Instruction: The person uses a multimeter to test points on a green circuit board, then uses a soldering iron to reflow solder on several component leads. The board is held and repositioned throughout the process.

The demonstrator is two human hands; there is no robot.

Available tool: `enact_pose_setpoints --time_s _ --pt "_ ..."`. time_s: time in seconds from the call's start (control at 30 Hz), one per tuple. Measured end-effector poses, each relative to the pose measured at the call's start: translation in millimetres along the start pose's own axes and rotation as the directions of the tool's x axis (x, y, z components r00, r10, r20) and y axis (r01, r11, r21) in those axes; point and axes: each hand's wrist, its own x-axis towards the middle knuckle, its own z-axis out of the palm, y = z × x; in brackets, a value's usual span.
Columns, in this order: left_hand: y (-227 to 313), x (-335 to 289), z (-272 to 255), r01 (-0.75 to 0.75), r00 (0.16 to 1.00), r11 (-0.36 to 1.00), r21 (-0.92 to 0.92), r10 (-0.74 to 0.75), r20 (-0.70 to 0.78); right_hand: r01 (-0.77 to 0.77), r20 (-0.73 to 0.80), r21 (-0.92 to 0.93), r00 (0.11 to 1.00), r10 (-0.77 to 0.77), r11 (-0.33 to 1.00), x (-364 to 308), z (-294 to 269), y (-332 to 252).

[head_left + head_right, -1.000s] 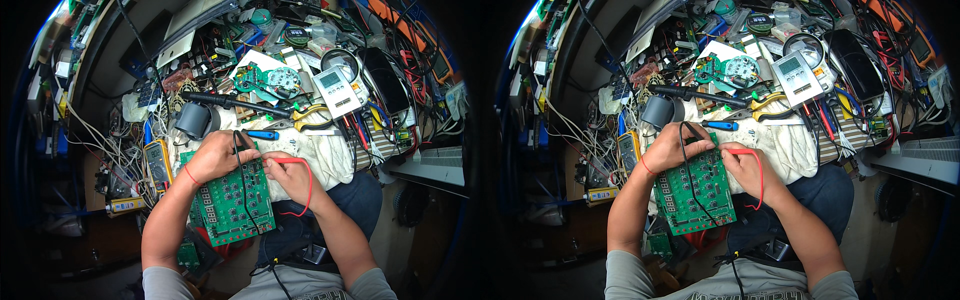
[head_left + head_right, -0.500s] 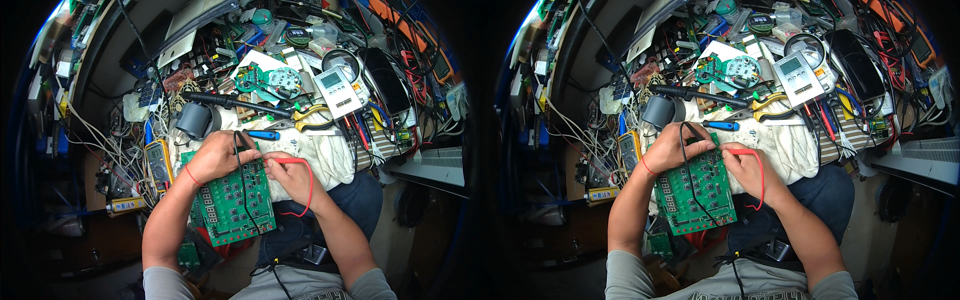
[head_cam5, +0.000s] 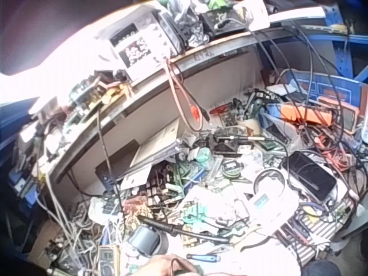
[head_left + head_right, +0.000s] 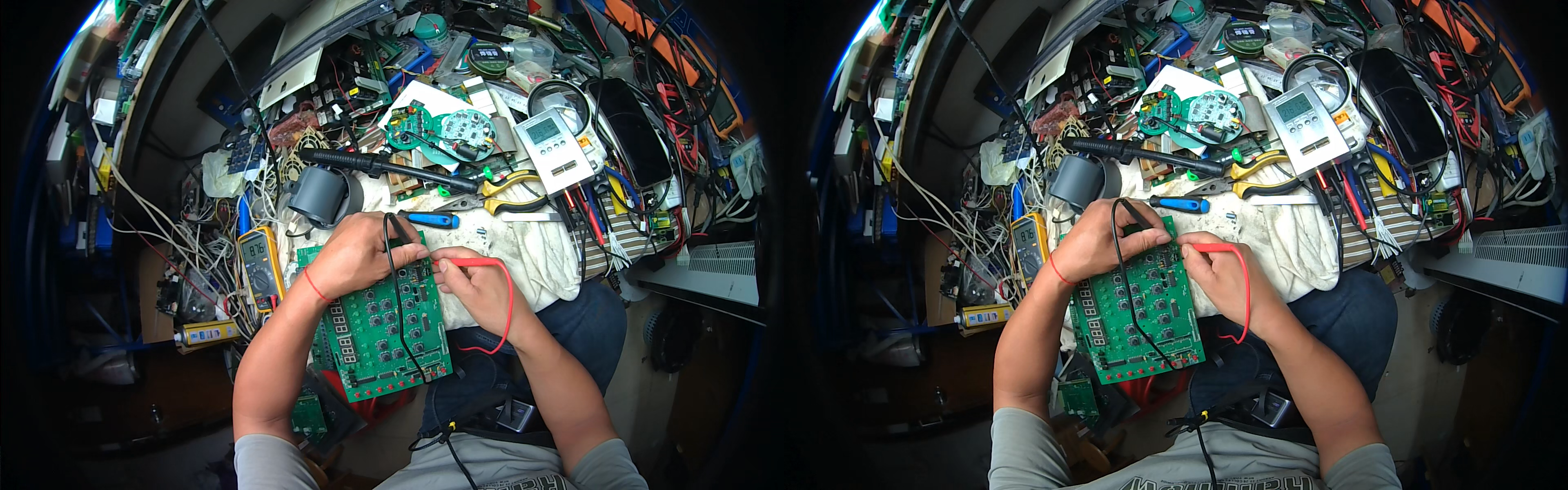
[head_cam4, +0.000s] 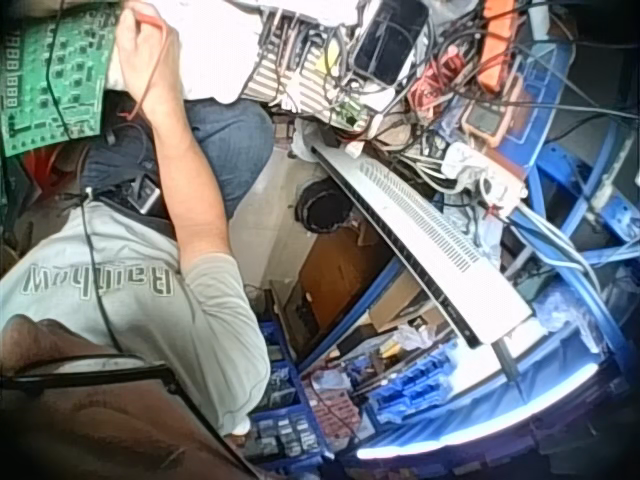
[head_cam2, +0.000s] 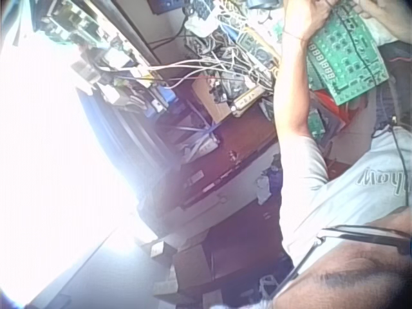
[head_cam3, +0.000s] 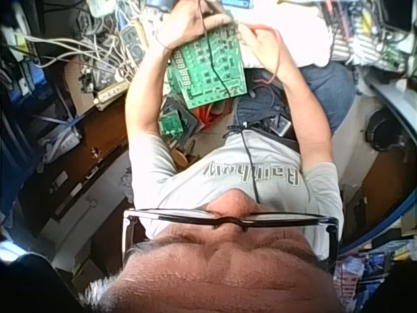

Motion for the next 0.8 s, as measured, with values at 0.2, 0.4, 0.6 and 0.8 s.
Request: enact_pose_setpoints --time_s 0.2,0.4,0.6,0.8 --pt "-0.8 -0.8 -0.9 -0.01 1.0 1.0 0.015 0.01 0.011 0.018 -0.004 0.004 1.0 -0.018 1.0 0.8 1.0 -0.7" --pt "-4.5 0.6 1.3 -0.027 1.0 1.0 0.001 0.027 0.0 -0.144 0.113 -0.027 0.983 0.146 0.989 -0.6 -6.1 -11.3" --pt "-5.1 0.3 -0.1 -0.003 0.999 1.0 0.009 0.003 0.037 -0.146 0.116 -0.025 0.982 0.148 0.989 0.6 -5.6 -15.0" --pt "-6.0 0.9 -0.2 -0.011 0.999 1.0 0.018 0.01 0.045 -0.148 0.126 -0.026 0.981 0.15 0.989 -0.3 -6.8 -14.2"
